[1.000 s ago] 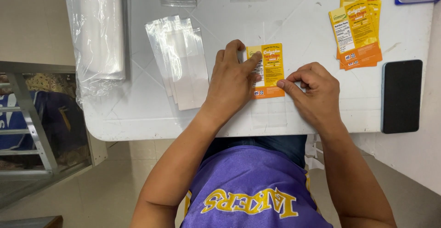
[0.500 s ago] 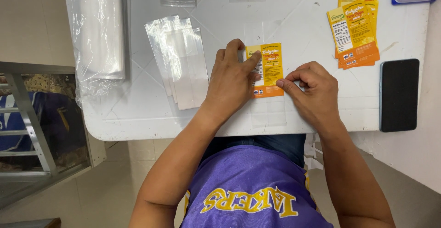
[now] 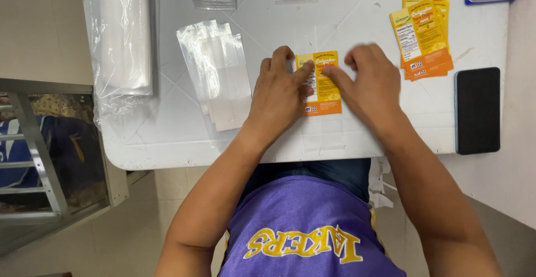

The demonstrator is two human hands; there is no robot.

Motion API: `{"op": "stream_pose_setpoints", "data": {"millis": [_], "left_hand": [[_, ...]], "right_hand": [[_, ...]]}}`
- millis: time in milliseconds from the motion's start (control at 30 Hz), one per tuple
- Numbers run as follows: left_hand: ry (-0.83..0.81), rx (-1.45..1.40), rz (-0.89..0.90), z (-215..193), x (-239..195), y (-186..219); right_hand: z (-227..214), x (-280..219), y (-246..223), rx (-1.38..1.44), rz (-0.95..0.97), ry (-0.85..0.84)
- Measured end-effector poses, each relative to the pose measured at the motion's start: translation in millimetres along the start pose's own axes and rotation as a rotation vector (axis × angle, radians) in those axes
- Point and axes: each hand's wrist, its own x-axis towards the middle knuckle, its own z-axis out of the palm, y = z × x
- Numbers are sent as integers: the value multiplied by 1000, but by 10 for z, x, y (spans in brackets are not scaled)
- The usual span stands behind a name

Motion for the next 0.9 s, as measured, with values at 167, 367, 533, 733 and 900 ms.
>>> {"op": "stream_pose_setpoints", "data": {"millis": [167,367,533,733,900], "left_hand": [[169,-33,182,277,2,-255],[202,-136,188,336,20,-327],[195,-543,59,126,-125,-268],[249,-416,-56,214,-143,-91],[322,-390,-148,367,37,-4]], "right_hand": [[215,486,177,-1,25,52],[74,321,139,240,-195,52],[213,171,378,262,-252,2],[213,196,305,293,-272,12],[232,182,308,296,-291,43]]}}
